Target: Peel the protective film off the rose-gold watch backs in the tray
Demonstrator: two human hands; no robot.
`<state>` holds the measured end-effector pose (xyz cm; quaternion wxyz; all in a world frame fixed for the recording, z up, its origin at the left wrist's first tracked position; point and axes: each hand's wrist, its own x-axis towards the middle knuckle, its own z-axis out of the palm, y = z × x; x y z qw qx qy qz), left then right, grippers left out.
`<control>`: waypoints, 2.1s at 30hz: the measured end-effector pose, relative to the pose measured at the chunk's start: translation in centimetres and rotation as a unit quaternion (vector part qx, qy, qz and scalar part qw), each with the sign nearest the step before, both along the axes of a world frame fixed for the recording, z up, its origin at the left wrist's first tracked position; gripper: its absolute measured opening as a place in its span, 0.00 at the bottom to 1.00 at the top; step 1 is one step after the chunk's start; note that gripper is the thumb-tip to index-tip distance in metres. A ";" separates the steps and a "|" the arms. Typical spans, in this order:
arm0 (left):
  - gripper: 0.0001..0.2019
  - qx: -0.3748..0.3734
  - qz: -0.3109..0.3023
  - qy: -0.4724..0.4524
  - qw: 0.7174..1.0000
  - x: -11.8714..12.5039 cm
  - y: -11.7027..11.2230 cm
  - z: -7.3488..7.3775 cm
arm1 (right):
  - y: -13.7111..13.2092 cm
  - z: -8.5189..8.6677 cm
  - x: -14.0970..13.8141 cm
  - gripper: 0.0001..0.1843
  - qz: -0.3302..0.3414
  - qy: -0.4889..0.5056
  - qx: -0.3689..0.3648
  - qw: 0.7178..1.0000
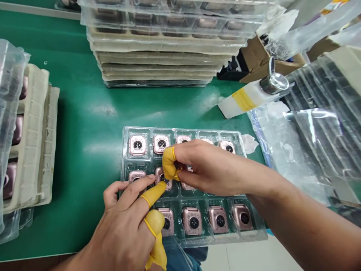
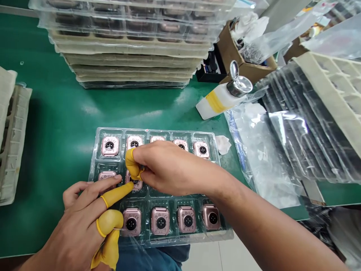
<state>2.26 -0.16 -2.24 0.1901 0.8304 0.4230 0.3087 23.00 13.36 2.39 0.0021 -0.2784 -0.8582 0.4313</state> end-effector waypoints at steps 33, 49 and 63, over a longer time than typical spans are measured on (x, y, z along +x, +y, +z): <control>0.11 -0.087 0.003 0.057 0.995 0.0 0.1 0.9 | 0.0 -0.5 0.2 0.11 0.006 0.014 0.002 1.000; 0.12 -0.063 0.027 0.025 0.997 -0.3 0.0 0.5 | -4.0 -1.1 1.8 0.04 -0.106 -0.030 0.195 0.975; 0.10 -0.069 -0.004 0.037 0.997 -1.0 -0.1 0.9 | -4.0 -1.5 0.4 0.10 -0.121 -0.077 0.161 0.977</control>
